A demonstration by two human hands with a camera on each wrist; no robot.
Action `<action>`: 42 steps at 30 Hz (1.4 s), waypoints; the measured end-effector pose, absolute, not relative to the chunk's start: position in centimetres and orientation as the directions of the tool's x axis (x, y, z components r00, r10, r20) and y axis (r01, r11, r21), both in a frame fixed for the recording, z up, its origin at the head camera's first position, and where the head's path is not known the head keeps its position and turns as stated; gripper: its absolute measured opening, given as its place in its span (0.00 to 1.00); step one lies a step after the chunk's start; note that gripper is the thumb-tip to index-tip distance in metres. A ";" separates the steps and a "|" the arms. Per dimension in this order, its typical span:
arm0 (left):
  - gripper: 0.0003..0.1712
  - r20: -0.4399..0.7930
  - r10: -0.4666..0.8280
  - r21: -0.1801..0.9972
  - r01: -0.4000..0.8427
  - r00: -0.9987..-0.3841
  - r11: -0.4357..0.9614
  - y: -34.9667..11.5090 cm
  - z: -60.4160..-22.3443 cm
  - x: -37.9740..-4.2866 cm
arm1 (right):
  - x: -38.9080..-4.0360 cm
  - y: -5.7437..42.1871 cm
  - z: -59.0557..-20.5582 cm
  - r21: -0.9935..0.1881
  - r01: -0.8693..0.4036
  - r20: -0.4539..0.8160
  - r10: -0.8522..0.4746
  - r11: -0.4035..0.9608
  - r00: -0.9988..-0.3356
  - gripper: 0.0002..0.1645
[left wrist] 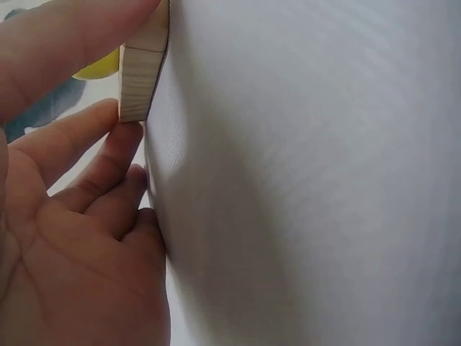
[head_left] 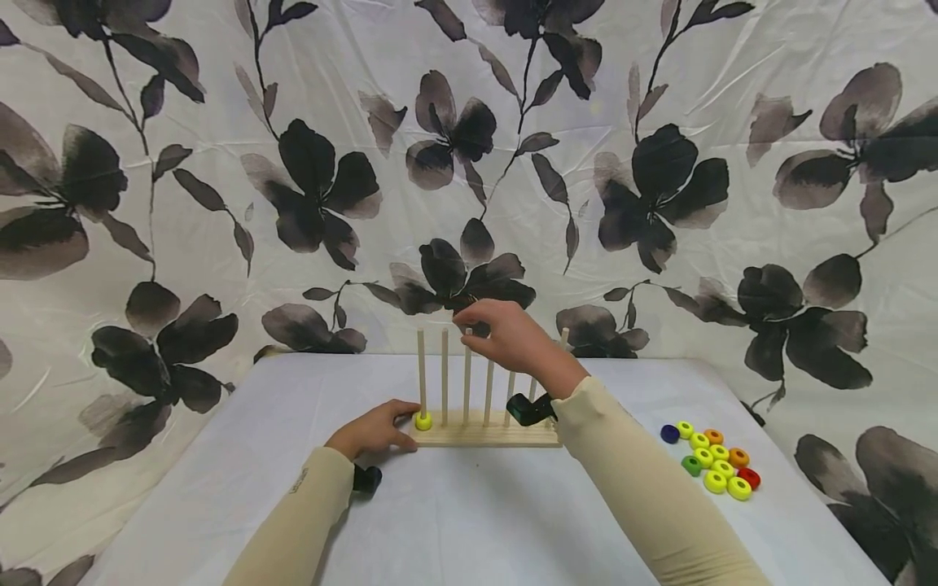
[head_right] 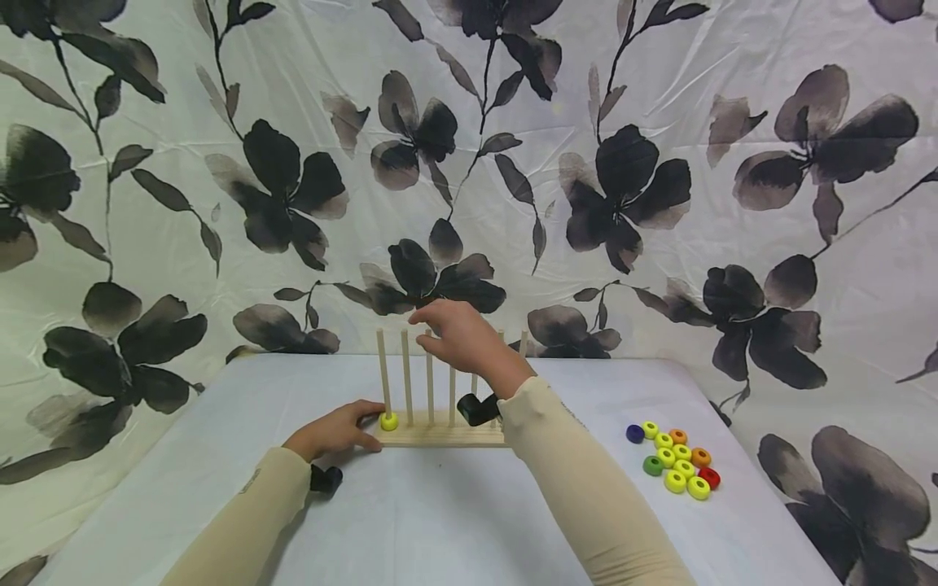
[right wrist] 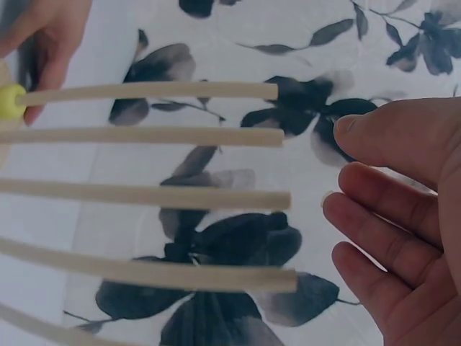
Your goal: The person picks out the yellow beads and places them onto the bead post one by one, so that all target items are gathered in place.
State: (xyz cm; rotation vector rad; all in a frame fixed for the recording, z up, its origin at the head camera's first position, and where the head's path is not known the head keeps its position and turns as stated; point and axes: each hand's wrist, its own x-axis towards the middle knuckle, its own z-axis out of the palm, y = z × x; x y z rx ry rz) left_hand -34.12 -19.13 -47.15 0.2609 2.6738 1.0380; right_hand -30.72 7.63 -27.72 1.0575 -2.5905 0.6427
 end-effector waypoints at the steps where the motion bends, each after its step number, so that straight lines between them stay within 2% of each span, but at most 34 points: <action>1: 0.46 -0.174 0.257 0.683 0.071 -0.951 0.727 -19.1 -47.1 -34.1 | -30.6 7.9 -27.7 -0.296 -0.715 0.408 -0.593 0.634 -0.695 0.18; 9: 0.46 -0.163 0.251 0.683 0.075 -0.954 0.727 -19.1 -47.1 -33.8 | -29.6 10.6 -27.7 -0.295 -0.728 0.457 -0.577 0.619 -0.676 0.18; 17: 0.46 -0.170 0.235 0.688 0.055 -0.957 0.724 -19.1 -47.2 -33.7 | -28.7 12.9 -28.1 -0.306 -0.713 0.471 -0.550 0.631 -0.689 0.18; 32: 0.46 -0.169 0.237 0.686 0.058 -0.957 0.725 -19.4 -47.2 -33.7 | -27.5 17.3 -29.5 -0.260 -0.699 0.513 -0.518 0.666 -0.685 0.19; 42: 0.46 -0.168 0.231 0.697 0.051 -0.958 0.716 -19.2 -47.0 -33.3 | -27.8 20.1 -31.0 -0.342 -0.611 0.463 -0.438 0.714 -0.771 0.19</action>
